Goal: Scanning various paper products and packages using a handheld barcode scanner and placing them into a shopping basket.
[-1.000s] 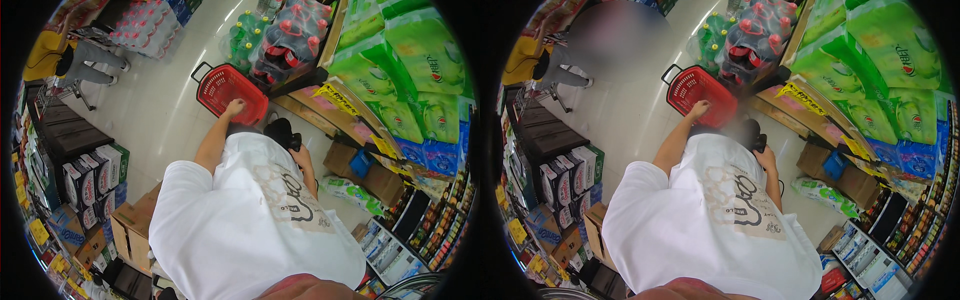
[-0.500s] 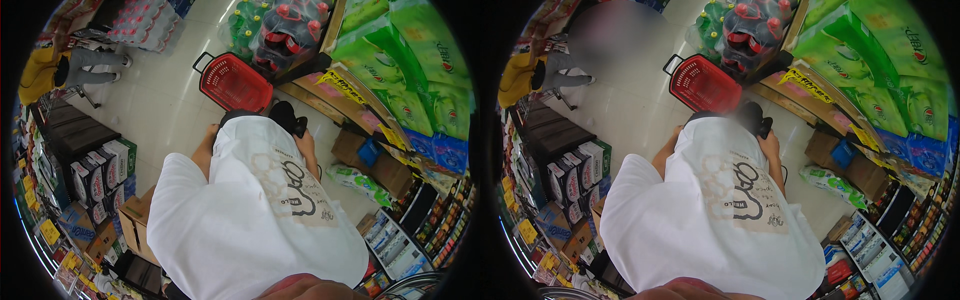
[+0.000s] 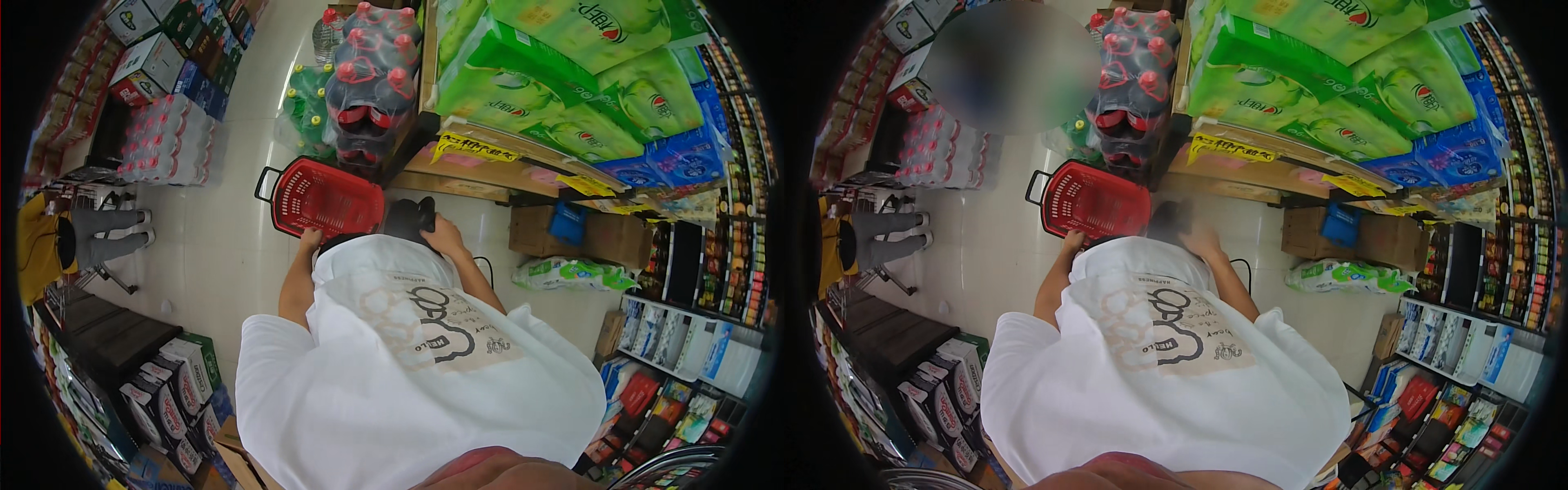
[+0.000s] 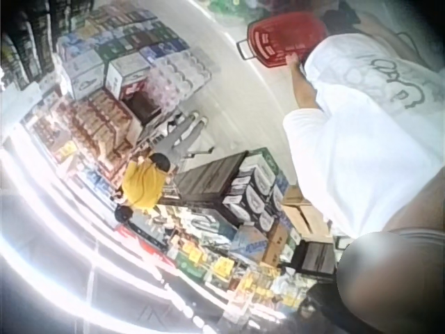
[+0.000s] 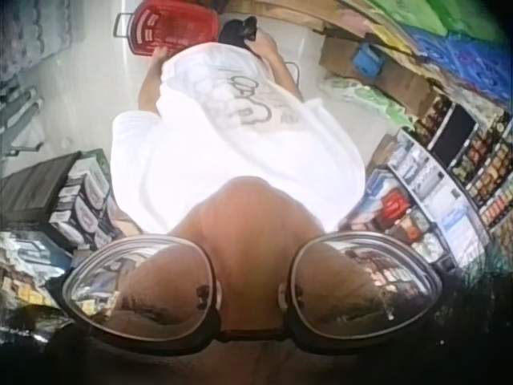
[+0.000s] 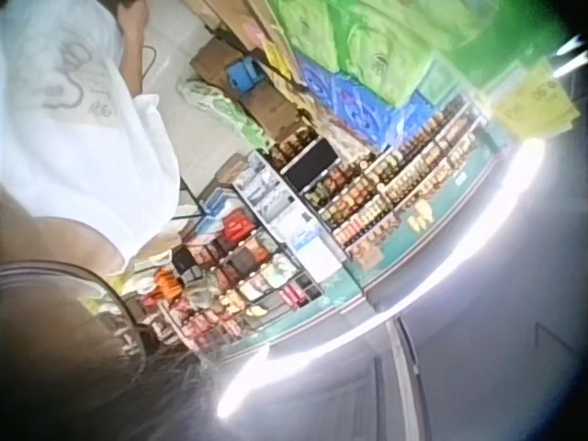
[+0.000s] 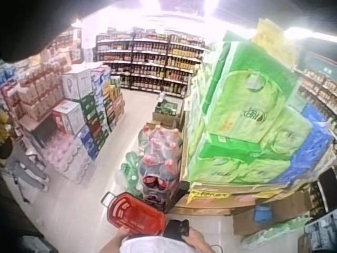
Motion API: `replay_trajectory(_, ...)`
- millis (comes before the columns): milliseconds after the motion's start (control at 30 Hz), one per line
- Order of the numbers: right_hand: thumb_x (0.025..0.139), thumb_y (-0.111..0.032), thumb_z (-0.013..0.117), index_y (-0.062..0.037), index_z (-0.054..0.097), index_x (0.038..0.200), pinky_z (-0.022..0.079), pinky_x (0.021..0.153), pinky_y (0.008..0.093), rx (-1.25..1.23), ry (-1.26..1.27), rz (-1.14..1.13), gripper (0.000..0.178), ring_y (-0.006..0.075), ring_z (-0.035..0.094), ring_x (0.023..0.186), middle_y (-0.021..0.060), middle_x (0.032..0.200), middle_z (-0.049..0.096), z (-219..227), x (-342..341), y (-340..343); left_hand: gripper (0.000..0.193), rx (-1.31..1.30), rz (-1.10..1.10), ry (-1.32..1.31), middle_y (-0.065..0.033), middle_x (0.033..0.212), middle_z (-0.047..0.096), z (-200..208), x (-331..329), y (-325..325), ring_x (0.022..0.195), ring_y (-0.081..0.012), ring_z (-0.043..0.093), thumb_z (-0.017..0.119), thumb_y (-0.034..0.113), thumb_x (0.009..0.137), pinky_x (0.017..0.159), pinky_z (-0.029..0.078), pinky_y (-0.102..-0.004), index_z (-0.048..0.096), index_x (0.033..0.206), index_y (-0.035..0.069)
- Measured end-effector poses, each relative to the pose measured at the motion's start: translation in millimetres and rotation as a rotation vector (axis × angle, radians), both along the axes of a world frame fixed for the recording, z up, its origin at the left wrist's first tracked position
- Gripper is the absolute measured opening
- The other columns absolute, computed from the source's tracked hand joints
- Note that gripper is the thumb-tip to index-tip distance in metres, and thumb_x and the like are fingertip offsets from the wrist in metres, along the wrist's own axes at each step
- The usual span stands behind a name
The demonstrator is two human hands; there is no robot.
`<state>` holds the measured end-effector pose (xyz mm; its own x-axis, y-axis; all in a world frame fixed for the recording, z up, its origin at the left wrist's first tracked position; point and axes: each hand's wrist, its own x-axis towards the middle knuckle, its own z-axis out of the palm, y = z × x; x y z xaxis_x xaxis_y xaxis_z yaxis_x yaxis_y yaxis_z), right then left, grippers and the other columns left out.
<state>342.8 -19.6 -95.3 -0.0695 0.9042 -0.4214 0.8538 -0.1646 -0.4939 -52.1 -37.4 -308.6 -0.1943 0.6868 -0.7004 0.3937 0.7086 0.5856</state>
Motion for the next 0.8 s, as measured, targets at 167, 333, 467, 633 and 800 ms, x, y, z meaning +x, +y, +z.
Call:
replay_trajectory(167, 0.075, -0.028, 0.071, -0.0003, 0.059, 0.111, 0.049, 0.085, 0.0459, -0.046, 0.027, 0.002, 0.047, 0.0427, 0.062, 0.097, 0.0246, 0.099, 0.067, 6.8, -8.8, -4.1, 0.034, 0.121, -0.162, 0.001, -0.0204, 0.092, 0.071, -13.7, 21.3, 19.4, 0.094, -0.0336, 0.068, 0.055, 0.026, 0.082, 0.083, 0.051, -0.0407, 0.071, 0.097, 0.001)
replay_trajectory(333, 0.075, -0.027, 0.072, 0.0006, 0.061, 0.108, 0.048, 0.087, 0.0443, -0.056, 0.034, 0.005, 0.045, 0.0414, 0.061, 0.101, 0.0244, 0.103, 0.066, 18.9, -20.0, -14.4, 0.037, 0.063, -0.022, 0.015, -0.0224, 0.097, 0.070, -31.1, 10.3, -11.1, 0.099, -0.0355, 0.067, 0.057, 0.029, 0.080, 0.087, 0.050, -0.0426, 0.071, 0.099, 0.001)
replay_trajectory(467, 0.074, -0.026, 0.073, -0.0003, 0.061, 0.111, 0.048, 0.089, 0.0435, -0.121, -0.067, -0.040, 0.046, 0.0398, 0.062, 0.102, 0.0239, 0.105, 0.066, 12.3, -11.0, -5.7, 0.039, -0.036, -0.066, 0.221, -0.0230, 0.098, 0.070, -5.6, 18.1, -23.7, 0.100, -0.0342, 0.067, 0.058, 0.030, 0.078, 0.087, 0.049, -0.0426, 0.071, 0.101, 0.001)
replay_trajectory(633, 0.073, -0.028, 0.073, -0.0025, 0.061, 0.114, 0.049, 0.089, 0.0432, -0.082, -0.088, -0.105, 0.049, 0.0387, 0.062, 0.104, 0.0238, 0.105, 0.066, 14.7, -10.1, -7.1, 0.036, -0.015, -0.037, 0.036, -0.0221, 0.097, 0.070, -2.7, 19.3, -58.4, 0.099, -0.0334, 0.067, 0.059, 0.028, 0.080, 0.087, 0.049, -0.0411, 0.071, 0.100, 0.001)
replay_trajectory(800, 0.074, -0.035, 0.069, -0.0056, 0.053, 0.130, 0.048, 0.093, 0.0446, -0.247, -0.191, -0.099, 0.066, 0.0399, 0.059, 0.110, 0.0242, 0.119, 0.061, 30.6, -12.6, -6.3, 0.032, -0.032, -0.021, -0.145, -0.0183, 0.089, 0.072, -6.4, 15.7, -65.8, 0.086, -0.0303, 0.068, 0.057, 0.021, 0.081, 0.082, 0.051, -0.0372, 0.070, 0.100, -0.001)
